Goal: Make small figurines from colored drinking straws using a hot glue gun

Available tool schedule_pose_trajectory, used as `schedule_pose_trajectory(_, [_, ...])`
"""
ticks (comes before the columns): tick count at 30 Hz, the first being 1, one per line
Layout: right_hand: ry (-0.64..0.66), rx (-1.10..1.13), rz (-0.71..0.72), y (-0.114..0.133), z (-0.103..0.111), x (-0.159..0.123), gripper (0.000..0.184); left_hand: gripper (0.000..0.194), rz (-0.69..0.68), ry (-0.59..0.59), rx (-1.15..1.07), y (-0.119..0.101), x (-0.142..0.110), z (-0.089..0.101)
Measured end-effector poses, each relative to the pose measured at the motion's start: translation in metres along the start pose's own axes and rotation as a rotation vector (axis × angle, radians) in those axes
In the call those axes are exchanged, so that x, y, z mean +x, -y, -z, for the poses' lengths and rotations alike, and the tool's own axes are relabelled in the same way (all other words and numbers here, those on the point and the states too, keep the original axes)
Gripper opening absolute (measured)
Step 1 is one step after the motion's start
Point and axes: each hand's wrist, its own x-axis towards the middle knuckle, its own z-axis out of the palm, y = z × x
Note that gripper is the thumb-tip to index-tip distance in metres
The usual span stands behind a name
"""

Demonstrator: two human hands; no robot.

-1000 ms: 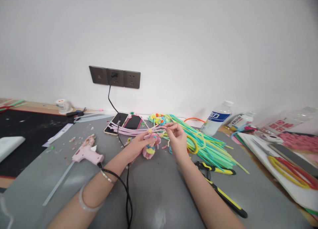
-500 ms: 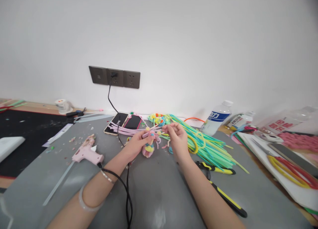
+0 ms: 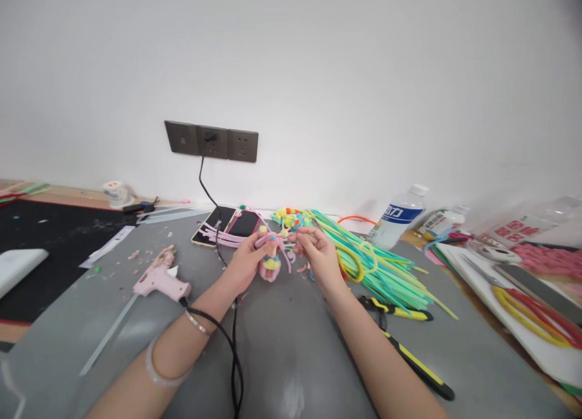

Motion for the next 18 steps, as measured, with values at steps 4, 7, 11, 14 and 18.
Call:
schedule_pose_trajectory(4, [0.082, -0.029, -0.058, -0.0028, -0.0025, -0.0026, 0.024, 0.036, 0.006, -0.004, 0.001, -0.0014, -0.0013, -0.0010])
schedule_pose_trajectory(7, [0.141, -0.043, -0.101, -0.0047, -0.0050, -0.0046, 0.023, 0.038, 0.008, -0.017, 0.001, -0.0013, -0.0013, -0.0001])
schedule_pose_trajectory(11, [0.214, -0.058, -0.140, -0.0055, -0.0074, -0.0057, 0.022, 0.039, 0.014, -0.018, -0.013, -0.0011, -0.0014, 0.0006])
schedule_pose_trajectory(14, [0.238, -0.061, -0.153, -0.0055, -0.0078, -0.0055, 0.022, 0.038, 0.025, -0.005, -0.032, -0.0023, -0.0019, -0.0002])
schedule_pose_trajectory(18, [0.244, -0.052, -0.170, -0.0076, -0.0075, -0.0047, 0.021, 0.034, 0.056, 0.019, -0.055, -0.0035, -0.0015, -0.0003])
